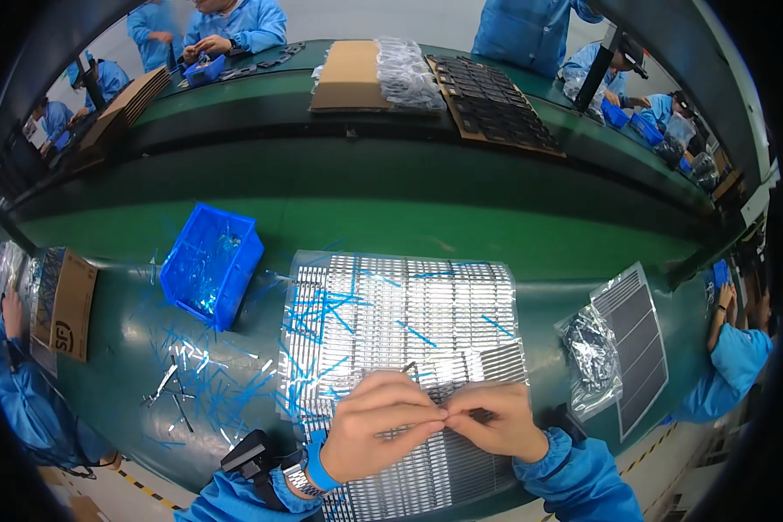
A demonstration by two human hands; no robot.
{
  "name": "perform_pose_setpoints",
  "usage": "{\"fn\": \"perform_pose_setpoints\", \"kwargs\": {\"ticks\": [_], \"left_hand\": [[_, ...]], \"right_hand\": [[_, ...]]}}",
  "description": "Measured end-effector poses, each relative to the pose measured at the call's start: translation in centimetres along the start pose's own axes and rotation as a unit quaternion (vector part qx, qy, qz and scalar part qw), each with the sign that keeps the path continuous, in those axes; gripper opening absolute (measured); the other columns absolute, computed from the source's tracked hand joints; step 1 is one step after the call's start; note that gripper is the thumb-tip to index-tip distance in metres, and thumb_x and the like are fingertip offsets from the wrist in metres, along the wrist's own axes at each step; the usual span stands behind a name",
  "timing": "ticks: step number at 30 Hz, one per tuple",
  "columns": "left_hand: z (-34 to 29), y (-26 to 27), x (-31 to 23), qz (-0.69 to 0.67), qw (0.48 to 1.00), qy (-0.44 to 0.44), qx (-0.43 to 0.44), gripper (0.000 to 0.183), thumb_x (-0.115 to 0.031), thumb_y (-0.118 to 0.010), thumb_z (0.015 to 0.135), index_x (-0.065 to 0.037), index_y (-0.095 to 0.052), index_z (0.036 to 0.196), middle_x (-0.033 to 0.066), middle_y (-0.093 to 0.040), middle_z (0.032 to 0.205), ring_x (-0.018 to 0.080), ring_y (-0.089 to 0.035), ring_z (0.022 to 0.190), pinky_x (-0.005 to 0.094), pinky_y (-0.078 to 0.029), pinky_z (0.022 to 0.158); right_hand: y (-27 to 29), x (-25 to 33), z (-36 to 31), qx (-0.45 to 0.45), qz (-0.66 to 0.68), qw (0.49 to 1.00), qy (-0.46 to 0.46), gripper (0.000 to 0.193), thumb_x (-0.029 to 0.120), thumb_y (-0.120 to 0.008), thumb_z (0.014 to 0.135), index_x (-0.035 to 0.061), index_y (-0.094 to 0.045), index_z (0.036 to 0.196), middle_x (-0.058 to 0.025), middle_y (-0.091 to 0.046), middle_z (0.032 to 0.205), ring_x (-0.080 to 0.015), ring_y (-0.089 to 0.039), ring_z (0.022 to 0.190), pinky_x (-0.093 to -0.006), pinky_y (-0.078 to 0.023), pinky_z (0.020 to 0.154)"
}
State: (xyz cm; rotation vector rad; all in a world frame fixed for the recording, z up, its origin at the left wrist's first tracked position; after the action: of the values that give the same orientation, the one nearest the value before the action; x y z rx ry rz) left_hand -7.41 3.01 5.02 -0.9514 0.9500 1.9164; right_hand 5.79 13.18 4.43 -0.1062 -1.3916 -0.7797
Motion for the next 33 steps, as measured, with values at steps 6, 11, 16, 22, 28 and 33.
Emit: {"fn": "perform_pose_setpoints", "kwargs": {"ticks": [6,11,16,22,28,33], "left_hand": [[-0.5,0.1,0.0,-0.022,1.0,0.02,-0.006,0.015,-0.002,-0.08,0.081,-0.004,-0.076,0.095,0.0073,-0.072,0.088,0.0273,-0.069,0.084,0.0385,-0.055,0.077],[-0.2,-0.5,0.4,-0.005,0.999,0.023,0.024,0.009,-0.005,-0.077,0.084,-0.005,-0.072,0.092,0.0074,-0.068,0.077,0.0262,-0.065,0.07,0.0378,-0.051,0.065],[0.2,-1.1,-0.3,0.034,0.997,0.0,0.066,0.007,-0.008,-0.077,0.084,-0.006,-0.073,0.088,0.0025,-0.062,0.068,0.019,-0.056,0.061,0.0347,-0.042,0.057],[0.2,-0.9,-0.3,0.024,0.998,-0.012,0.059,0.005,-0.008,-0.077,0.084,-0.006,-0.074,0.087,-0.0002,-0.052,0.058,0.0158,-0.049,0.056,0.0334,-0.038,0.054],[0.2,-0.9,-0.1,0.003,0.998,0.008,0.059,0.005,-0.008,-0.077,0.084,-0.006,-0.074,0.087,0.0003,-0.053,0.059,0.0158,-0.05,0.056,0.0328,-0.038,0.054],[0.1,-1.0,0.1,0.001,0.997,0.019,0.069,0.005,-0.008,-0.077,0.085,-0.005,-0.073,0.088,0.0013,-0.056,0.061,0.0161,-0.052,0.057,0.0325,-0.04,0.055]], "right_hand": [[-0.4,0.8,0.3,0.018,-0.022,0.997,0.069,0.011,0.005,-0.079,0.085,0.002,-0.076,0.096,-0.0104,-0.076,0.092,-0.0192,-0.072,0.082,-0.0302,-0.058,0.069],[0.6,0.0,-0.2,-0.013,0.006,1.0,0.01,0.011,0.006,-0.076,0.089,0.0031,-0.075,0.099,-0.0095,-0.075,0.095,-0.0196,-0.069,0.077,-0.0299,-0.055,0.066],[0.2,0.3,-0.2,0.012,0.016,0.999,0.032,0.009,0.006,-0.074,0.091,0.001,-0.073,0.098,-0.0107,-0.073,0.093,-0.0199,-0.068,0.076,-0.0303,-0.053,0.063],[-0.3,0.2,-0.1,0.041,0.021,0.999,0.029,0.008,0.005,-0.072,0.092,-0.001,-0.07,0.096,-0.0113,-0.071,0.09,-0.0212,-0.068,0.076,-0.0307,-0.054,0.064],[-0.2,0.3,-0.1,0.05,0.036,0.998,0.026,0.007,0.005,-0.071,0.093,-0.0005,-0.07,0.098,-0.0112,-0.071,0.091,-0.02,-0.068,0.077,-0.0296,-0.053,0.063],[-0.3,0.0,-0.2,0.056,0.039,0.998,0.014,0.008,0.005,-0.07,0.094,-0.0002,-0.071,0.099,-0.01,-0.072,0.092,-0.0182,-0.067,0.076,-0.0283,-0.052,0.062]]}}
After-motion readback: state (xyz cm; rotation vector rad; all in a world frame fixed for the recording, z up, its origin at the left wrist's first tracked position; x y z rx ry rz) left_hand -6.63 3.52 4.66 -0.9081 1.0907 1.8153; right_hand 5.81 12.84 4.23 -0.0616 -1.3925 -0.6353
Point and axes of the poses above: each hand's wrist, its own z-axis towards the middle knuckle, its own y-axis out of the back of the hand, x = y × z, the point moved 8 cm from there along z, towards the middle knuckle
